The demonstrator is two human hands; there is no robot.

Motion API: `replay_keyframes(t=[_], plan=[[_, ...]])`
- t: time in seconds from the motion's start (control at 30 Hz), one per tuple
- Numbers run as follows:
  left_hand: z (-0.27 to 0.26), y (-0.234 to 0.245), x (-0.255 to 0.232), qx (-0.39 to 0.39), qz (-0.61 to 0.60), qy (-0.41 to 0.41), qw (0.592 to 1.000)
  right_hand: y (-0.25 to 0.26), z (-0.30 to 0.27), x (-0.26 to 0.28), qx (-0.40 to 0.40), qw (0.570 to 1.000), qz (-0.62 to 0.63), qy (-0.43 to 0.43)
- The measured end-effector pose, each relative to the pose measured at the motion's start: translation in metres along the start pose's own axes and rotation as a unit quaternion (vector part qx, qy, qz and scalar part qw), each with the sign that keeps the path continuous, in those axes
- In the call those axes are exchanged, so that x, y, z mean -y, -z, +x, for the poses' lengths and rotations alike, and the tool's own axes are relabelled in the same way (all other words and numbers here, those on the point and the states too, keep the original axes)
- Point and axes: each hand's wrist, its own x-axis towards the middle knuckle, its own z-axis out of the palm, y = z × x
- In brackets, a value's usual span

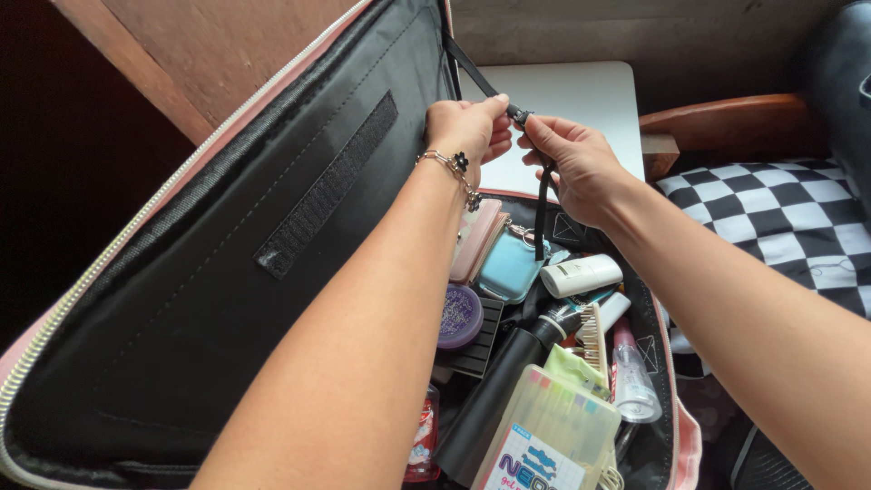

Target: The person organizes items inside a pink toiletry bag, attaches a strap to the bag's interior, then closes and zips the bag. They then place two additional toiletry bags on the table next to the pink bag.

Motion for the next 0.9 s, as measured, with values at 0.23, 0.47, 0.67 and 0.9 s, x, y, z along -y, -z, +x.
replay_keyframes(t=[0.23,0.47,0.67,0.9], plan=[[-0.003,-0.001,0.002,0.007,0.014,-0.007,1.000,0.000,0.001,0.001,-0.004,1.000,-0.002,0.003],[0.006,-0.001,0.009,-0.025,0.001,-0.016,1.000,-0.001,0.001,0.001,-0.015,0.996,-0.088,0.027],[0.008,0.010,0.013,-0.045,0.009,-0.010,0.999,0.007,-0.013,0.000,-0.045,0.989,-0.143,-0.008],[0.023,0.024,0.016,-0.063,0.050,-0.091,0.993,0.038,-0.044,-0.017,-0.103,0.973,-0.201,-0.045]])
